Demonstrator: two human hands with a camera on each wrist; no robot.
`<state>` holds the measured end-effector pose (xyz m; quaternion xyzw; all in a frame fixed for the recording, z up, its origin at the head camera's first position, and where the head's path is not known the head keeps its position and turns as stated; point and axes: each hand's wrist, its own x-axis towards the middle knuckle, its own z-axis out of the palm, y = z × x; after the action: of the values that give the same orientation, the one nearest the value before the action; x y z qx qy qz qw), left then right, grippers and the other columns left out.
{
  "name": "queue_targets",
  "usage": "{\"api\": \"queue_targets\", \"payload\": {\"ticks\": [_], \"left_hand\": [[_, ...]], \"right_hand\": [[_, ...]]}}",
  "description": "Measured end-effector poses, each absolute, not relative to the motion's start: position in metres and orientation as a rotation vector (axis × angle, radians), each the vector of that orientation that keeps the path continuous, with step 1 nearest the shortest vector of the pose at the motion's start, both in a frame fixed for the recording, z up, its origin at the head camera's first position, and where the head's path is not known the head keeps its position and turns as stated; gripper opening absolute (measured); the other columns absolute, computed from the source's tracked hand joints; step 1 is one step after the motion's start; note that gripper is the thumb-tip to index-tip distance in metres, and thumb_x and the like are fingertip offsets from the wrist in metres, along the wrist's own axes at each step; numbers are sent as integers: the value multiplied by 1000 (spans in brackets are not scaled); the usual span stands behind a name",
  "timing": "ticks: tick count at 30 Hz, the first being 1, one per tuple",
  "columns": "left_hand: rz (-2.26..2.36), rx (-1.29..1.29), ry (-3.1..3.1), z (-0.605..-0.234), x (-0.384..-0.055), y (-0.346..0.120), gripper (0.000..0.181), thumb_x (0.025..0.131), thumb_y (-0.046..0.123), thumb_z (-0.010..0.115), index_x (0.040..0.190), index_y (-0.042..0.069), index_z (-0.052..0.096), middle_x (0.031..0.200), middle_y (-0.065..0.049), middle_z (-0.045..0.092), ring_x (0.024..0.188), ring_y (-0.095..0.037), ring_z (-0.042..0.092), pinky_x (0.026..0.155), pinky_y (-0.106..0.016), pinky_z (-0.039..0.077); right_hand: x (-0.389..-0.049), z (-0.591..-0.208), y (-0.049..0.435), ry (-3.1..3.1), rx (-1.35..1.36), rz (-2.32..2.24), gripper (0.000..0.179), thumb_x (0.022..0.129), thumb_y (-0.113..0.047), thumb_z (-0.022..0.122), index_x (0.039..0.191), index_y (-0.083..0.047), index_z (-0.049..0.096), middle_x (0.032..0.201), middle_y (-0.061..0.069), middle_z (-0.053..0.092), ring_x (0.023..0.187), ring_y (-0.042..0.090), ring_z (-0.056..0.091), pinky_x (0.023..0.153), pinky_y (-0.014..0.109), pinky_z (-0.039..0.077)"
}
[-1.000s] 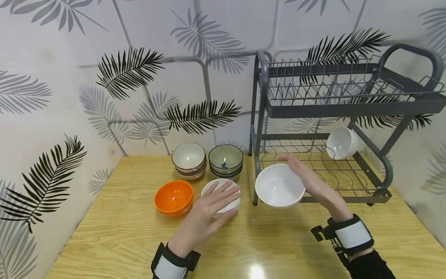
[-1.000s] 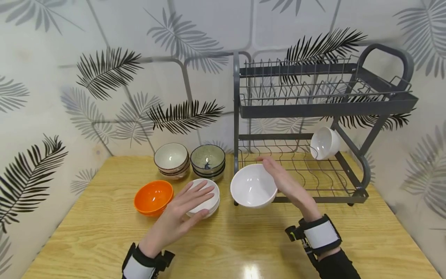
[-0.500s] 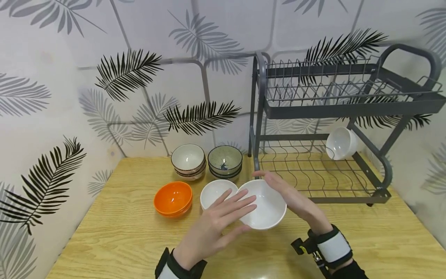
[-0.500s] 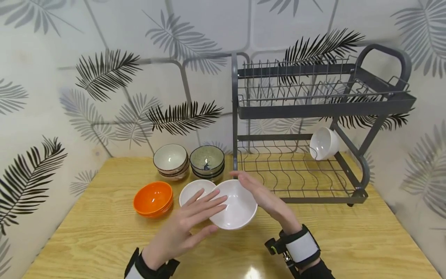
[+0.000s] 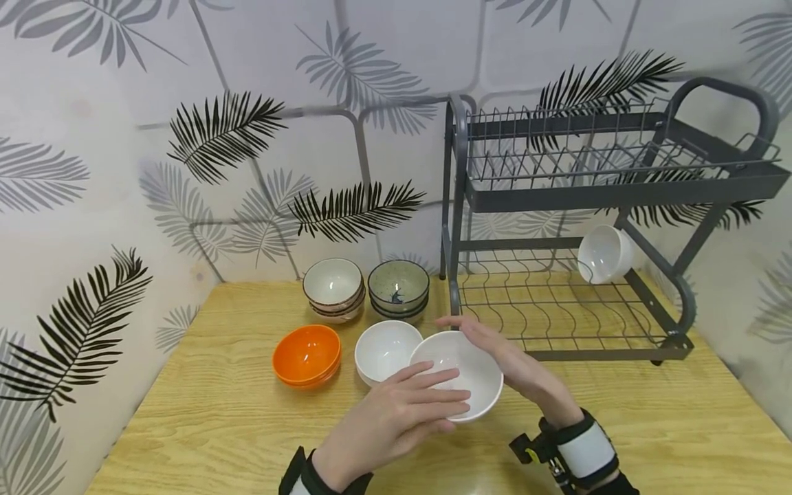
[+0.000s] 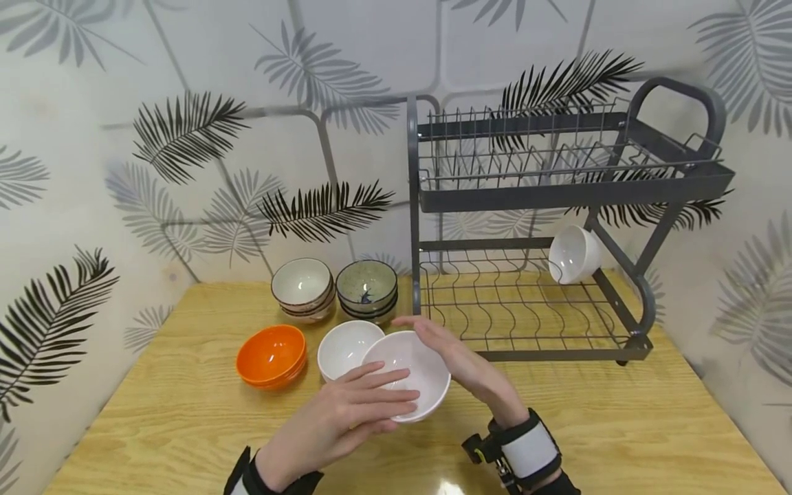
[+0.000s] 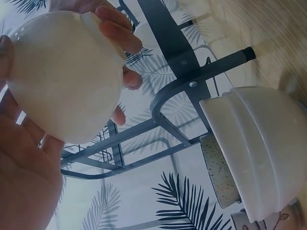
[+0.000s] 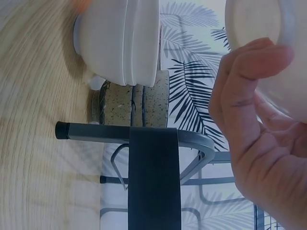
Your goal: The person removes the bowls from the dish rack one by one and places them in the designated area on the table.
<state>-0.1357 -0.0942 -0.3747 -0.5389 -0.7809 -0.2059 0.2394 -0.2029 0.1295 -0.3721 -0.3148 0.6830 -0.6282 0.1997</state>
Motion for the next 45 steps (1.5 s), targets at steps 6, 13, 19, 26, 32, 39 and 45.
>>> {"api": "queue_targets", "payload": {"ticks": [6,13,19,26,32,39,45], "left_hand": [[-582,-1521,-2134,-376,-136,-94,21,92,20,62,109,14,73,119,5,68,124,-10,49,109,-35,38],[-535,-1501,-2104,-375,-137,-93,19,92,20,63,106,13,74,112,5,71,117,-9,55,105,-31,43],[-526,-1469,-2066,-374,-139,-96,18,89,18,65,103,12,75,108,2,72,109,-10,61,98,-29,49],[-575,-1402,-2068,-378,-145,-103,19,83,13,71,101,11,74,105,-2,73,98,-12,66,89,-29,55],[-652,-1345,-2157,-383,-149,-111,15,78,6,74,92,12,75,105,-3,73,97,-12,66,90,-31,55],[-659,-1254,-2247,-391,-156,-118,16,79,6,73,94,10,76,106,-3,73,98,-12,66,91,-31,54],[-635,-1197,-2324,-395,-161,-123,18,82,10,72,100,11,76,104,-1,73,93,-13,67,87,-34,56]], "right_hand": [[-199,-376,129,1907,-855,-1796,50,108,-27,19,145,4,30,122,33,49,91,25,64,59,22,57],[-198,-376,130,1960,-856,-1786,52,108,-31,15,145,0,33,124,30,50,96,31,64,71,30,59],[-198,-373,131,2088,-840,-1740,52,108,-33,14,144,-2,35,129,27,50,105,35,60,82,43,56],[-199,-371,136,2137,-791,-1757,49,108,-30,22,144,0,34,136,30,43,113,41,54,87,51,53],[-201,-371,138,2147,-823,-1779,49,108,-27,25,143,6,33,137,33,42,116,45,51,83,53,55],[-200,-370,138,2156,-812,-1759,47,108,-27,27,143,3,34,138,31,42,115,44,51,84,56,53],[-200,-370,138,2161,-827,-1760,46,108,-26,28,142,3,35,139,29,41,114,46,51,84,56,54]]}}
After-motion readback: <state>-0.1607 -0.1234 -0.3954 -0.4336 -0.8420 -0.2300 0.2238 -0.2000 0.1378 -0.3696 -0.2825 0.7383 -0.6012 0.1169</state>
